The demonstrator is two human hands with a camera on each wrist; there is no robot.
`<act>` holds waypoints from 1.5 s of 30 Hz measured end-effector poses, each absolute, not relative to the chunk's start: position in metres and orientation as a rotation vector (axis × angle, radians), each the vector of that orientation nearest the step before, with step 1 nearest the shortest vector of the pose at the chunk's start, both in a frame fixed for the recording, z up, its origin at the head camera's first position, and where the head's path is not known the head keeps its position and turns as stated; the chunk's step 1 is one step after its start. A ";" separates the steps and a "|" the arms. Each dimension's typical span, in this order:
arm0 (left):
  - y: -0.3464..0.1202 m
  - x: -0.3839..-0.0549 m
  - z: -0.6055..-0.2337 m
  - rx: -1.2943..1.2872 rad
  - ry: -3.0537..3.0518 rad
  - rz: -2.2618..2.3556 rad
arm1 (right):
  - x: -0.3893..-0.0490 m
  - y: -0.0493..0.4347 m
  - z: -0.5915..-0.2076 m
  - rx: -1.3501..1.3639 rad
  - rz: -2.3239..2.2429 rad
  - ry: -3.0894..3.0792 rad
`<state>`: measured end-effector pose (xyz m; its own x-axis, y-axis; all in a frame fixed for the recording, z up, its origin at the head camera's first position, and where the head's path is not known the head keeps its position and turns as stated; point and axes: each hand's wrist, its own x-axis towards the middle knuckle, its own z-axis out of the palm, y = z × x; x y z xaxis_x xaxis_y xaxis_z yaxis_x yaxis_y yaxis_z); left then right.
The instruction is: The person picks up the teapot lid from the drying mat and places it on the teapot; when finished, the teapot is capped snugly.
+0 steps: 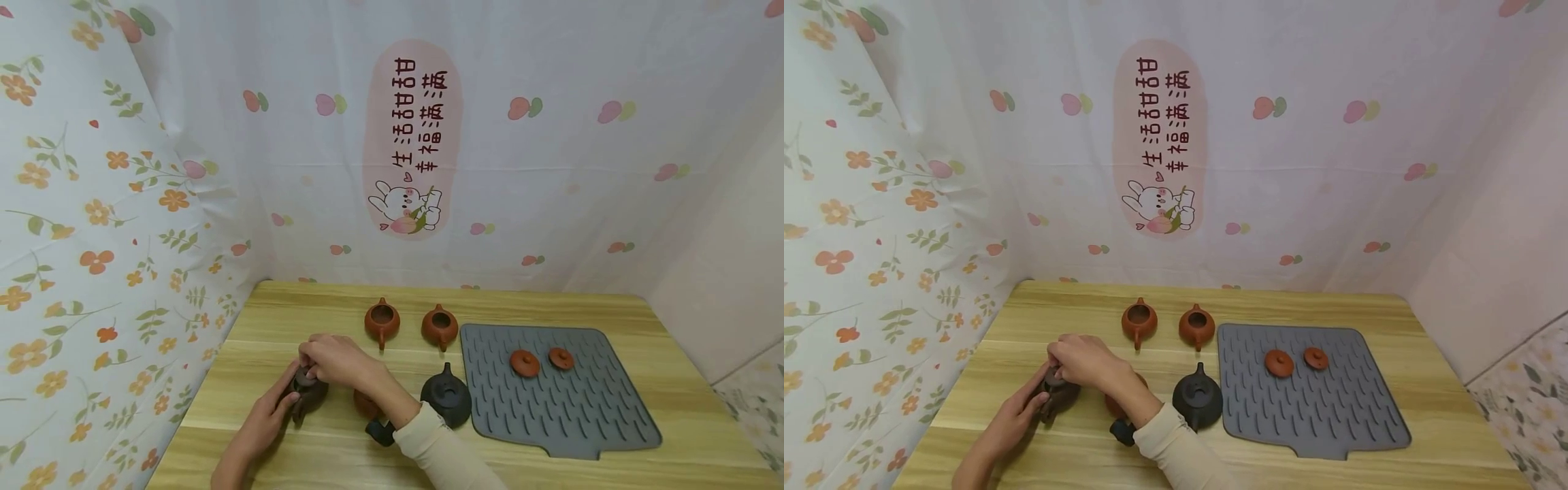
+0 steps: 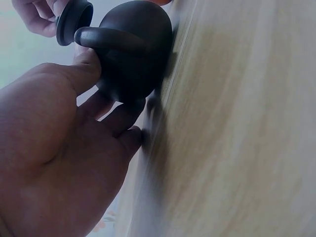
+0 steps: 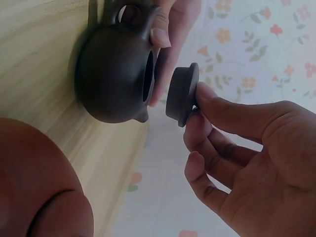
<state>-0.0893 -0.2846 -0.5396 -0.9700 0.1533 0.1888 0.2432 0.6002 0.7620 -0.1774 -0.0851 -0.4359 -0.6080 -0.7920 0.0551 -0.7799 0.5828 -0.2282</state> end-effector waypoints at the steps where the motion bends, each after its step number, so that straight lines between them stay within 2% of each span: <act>1: -0.284 -0.090 -0.539 -0.333 -2.727 -1.320 | -0.178 -0.086 -0.437 -1.365 -0.348 2.750; 45: -0.282 -0.090 -0.540 -0.317 -2.714 -1.276 | -0.175 -0.101 -0.448 -1.461 -0.208 2.784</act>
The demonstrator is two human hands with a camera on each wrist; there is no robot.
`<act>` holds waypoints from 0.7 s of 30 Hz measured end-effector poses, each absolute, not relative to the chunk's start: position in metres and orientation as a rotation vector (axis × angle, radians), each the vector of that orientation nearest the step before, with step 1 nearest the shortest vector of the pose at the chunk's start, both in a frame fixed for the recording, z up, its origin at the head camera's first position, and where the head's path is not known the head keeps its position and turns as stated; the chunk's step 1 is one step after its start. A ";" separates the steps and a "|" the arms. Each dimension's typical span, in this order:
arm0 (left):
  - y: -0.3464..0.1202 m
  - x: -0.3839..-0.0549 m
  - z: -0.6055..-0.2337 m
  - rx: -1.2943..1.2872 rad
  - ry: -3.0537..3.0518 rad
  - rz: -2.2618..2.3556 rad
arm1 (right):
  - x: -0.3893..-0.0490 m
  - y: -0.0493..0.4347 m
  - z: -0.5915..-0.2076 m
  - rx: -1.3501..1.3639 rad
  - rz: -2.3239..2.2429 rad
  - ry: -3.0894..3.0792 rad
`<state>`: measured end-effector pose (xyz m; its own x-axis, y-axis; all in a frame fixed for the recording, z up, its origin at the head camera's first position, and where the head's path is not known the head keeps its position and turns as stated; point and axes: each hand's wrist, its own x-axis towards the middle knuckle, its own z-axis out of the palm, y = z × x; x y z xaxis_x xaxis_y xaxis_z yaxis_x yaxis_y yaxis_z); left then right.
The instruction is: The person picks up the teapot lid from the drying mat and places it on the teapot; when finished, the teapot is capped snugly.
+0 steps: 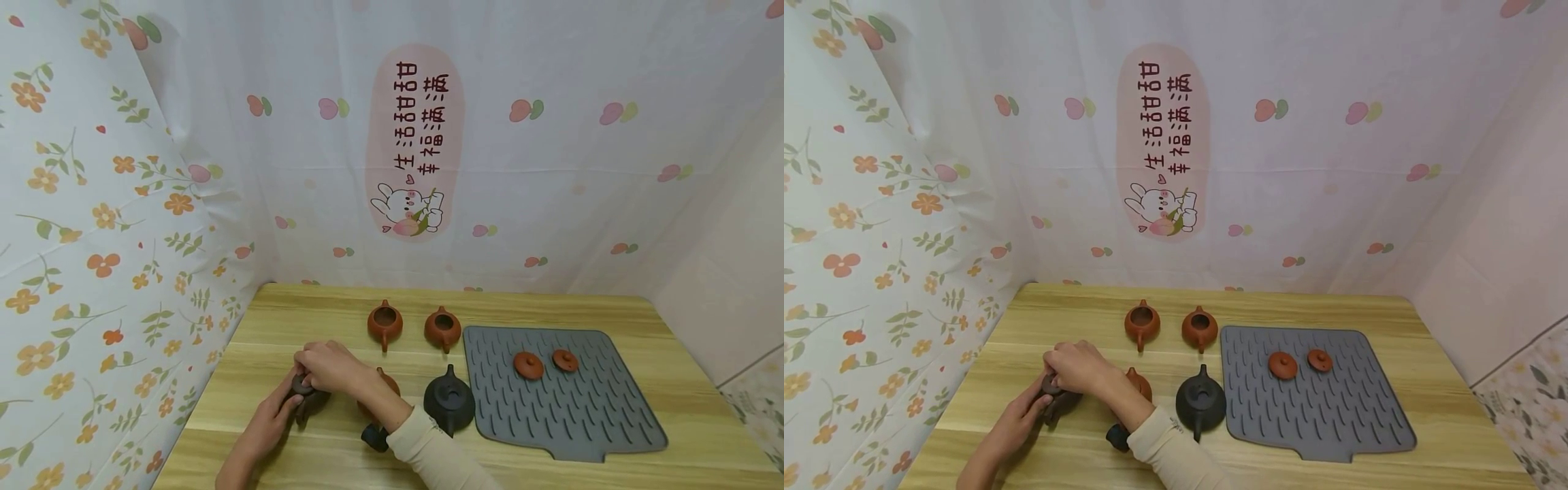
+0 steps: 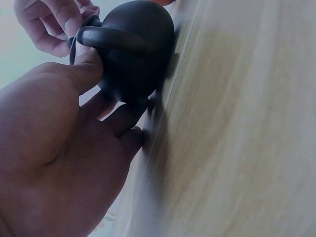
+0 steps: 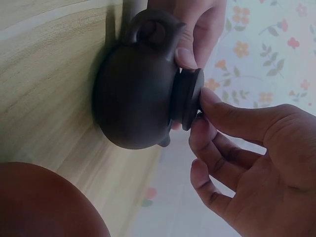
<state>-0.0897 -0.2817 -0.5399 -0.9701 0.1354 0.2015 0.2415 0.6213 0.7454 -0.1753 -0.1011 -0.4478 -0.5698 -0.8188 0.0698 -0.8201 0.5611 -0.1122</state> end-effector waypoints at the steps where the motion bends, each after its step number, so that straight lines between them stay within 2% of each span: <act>1: -0.282 -0.090 -0.540 -0.315 -2.716 -1.277 | -0.175 -0.101 -0.448 1.452 0.207 -2.768; 21: -0.281 -0.090 -0.538 -0.246 -2.773 -1.325 | -0.176 -0.101 -0.456 1.446 0.214 -2.782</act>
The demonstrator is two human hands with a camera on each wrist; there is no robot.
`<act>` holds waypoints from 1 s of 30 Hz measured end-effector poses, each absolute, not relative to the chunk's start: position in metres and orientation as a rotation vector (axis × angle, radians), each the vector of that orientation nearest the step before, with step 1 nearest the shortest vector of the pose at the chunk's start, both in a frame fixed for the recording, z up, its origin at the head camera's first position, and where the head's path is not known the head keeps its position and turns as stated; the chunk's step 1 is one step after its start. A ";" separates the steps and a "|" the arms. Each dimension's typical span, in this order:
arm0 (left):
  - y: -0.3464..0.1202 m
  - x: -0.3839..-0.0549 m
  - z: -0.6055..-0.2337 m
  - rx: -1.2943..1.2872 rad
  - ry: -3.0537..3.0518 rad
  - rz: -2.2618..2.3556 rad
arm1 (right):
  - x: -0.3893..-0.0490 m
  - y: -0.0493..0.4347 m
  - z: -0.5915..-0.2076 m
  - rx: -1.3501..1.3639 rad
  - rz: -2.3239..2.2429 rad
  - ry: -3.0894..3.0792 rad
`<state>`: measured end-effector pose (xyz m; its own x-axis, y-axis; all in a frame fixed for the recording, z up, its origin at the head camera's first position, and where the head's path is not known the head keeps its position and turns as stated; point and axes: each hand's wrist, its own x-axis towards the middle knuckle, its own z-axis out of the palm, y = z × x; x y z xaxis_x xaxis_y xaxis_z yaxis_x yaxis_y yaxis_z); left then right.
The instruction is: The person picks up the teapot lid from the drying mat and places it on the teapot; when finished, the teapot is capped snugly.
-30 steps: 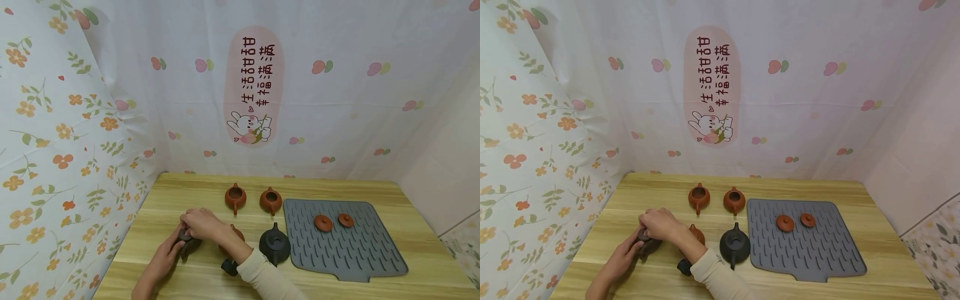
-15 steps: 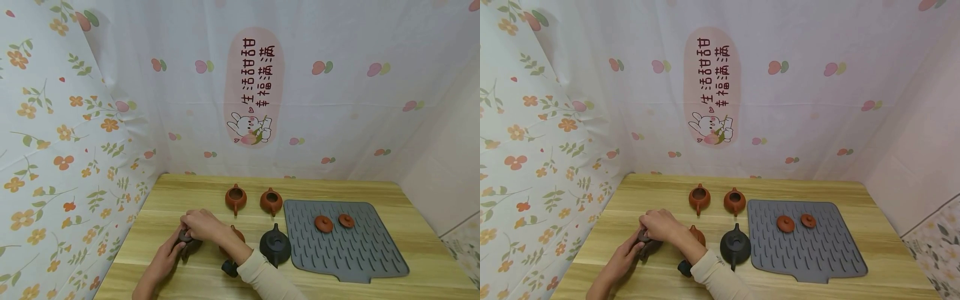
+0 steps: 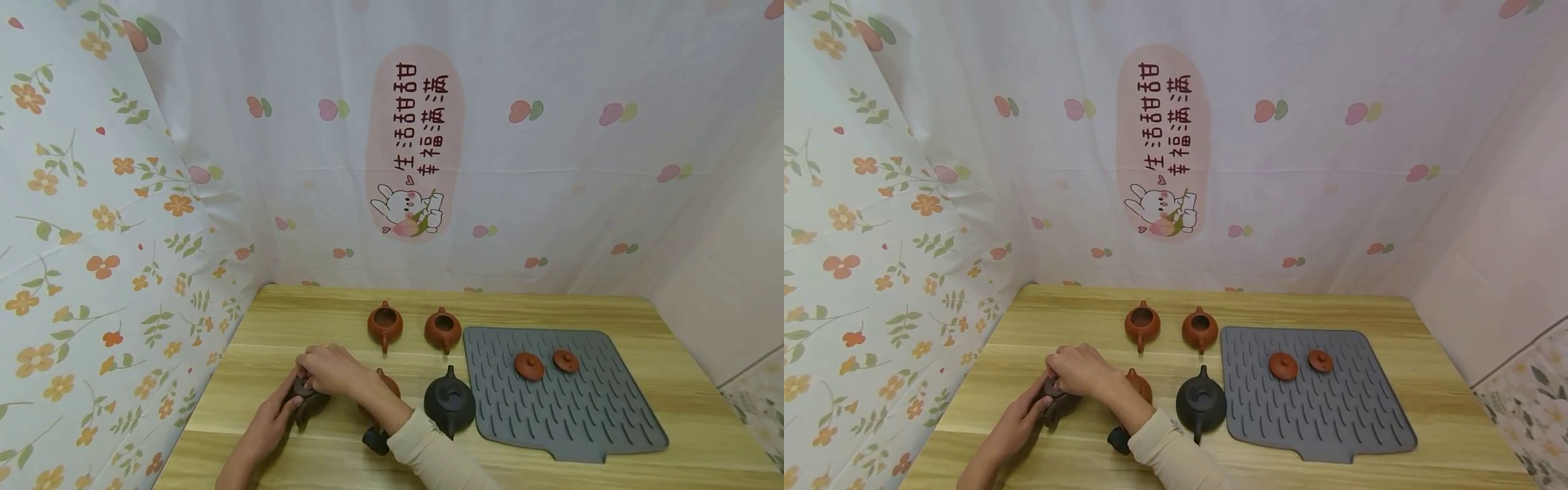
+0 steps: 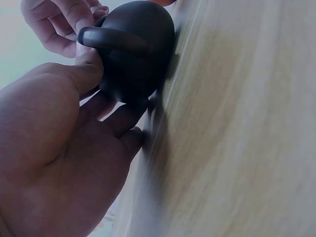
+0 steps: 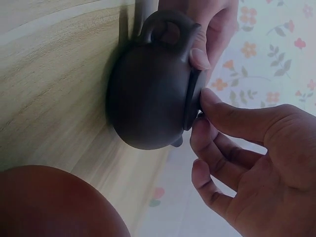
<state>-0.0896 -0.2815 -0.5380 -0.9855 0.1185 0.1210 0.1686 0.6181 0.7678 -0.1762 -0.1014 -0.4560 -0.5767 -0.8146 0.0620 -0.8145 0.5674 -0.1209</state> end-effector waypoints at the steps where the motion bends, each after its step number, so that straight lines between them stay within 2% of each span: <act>1: -0.282 -0.090 -0.538 -0.241 -2.775 -1.324 | -0.176 -0.102 -0.457 -1.446 -0.212 2.780; 30: -0.281 -0.088 -0.538 -0.274 -2.757 -1.370 | -0.174 -0.104 -0.456 -1.366 -0.191 2.804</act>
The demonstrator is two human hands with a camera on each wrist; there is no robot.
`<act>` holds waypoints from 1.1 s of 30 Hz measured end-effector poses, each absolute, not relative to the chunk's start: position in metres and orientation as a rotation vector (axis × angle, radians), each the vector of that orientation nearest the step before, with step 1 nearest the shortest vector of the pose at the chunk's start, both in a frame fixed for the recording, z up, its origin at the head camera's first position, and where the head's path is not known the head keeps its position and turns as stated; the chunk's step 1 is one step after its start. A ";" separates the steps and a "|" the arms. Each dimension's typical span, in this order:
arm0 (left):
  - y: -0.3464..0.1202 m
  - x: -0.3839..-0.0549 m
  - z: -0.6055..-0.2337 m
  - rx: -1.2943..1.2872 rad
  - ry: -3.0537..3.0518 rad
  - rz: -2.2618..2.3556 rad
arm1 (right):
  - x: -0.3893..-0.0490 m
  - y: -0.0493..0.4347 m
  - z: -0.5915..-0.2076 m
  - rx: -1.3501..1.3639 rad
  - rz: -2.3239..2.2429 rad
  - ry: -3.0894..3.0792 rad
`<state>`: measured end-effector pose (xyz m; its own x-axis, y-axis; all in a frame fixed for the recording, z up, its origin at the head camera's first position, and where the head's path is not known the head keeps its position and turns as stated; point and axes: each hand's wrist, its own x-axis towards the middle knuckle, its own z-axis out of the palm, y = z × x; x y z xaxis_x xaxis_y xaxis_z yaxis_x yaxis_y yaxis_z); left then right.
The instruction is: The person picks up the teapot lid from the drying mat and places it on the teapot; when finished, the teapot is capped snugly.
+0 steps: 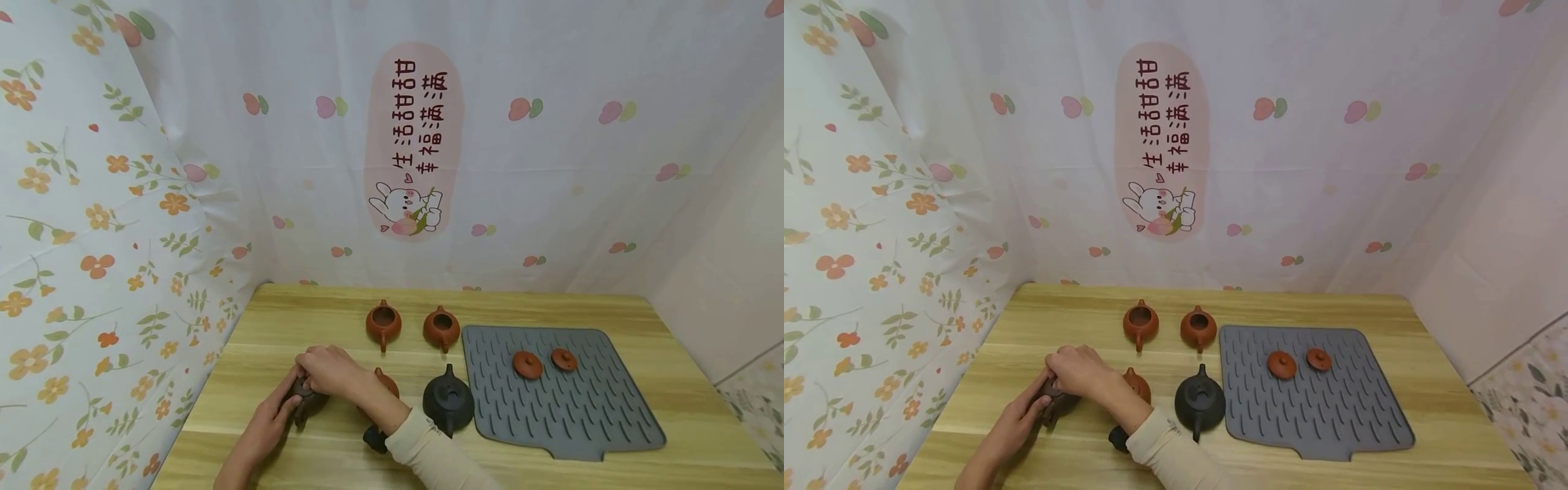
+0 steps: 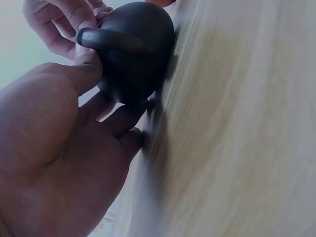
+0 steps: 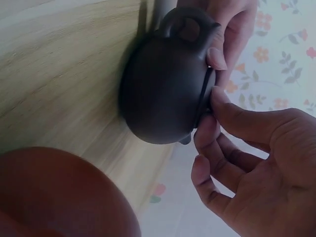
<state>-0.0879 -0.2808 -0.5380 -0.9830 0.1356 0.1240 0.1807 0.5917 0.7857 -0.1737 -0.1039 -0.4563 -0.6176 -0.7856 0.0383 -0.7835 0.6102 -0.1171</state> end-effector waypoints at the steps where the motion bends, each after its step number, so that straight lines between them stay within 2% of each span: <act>1: -0.281 -0.088 -0.538 -0.277 -2.756 -1.364 | -0.174 -0.104 -0.457 -1.364 -0.195 2.804; 11: -0.277 -0.090 -0.537 -0.273 -2.765 -1.320 | -0.175 -0.093 -0.458 -1.383 -0.259 2.747; 17: -0.288 -0.093 -0.544 -0.430 -2.711 -1.300 | -0.175 -0.060 -0.449 -1.467 -0.383 2.698; 22: -0.297 -0.104 -0.549 -0.576 -2.659 -1.266 | -0.178 0.009 -0.432 -1.413 -0.676 2.725; 27: -0.275 -0.107 -0.507 -0.580 -2.640 -1.275 | -0.181 0.099 -0.428 -1.283 -0.837 2.873; 29: -0.257 -0.108 -0.485 -0.557 -2.653 -1.292 | -0.182 0.133 -0.432 -1.196 -0.851 2.963; 33: -0.218 -0.117 -0.465 -0.626 -2.634 -1.303 | -0.180 0.194 -0.443 -0.956 -0.912 3.131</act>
<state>-0.1169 -0.2180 -0.4651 -0.9044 0.3043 0.2991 0.4224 0.5393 0.7285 -0.1799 0.1943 -0.4429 -0.8114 -0.4417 0.3827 -0.5781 0.7028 -0.4146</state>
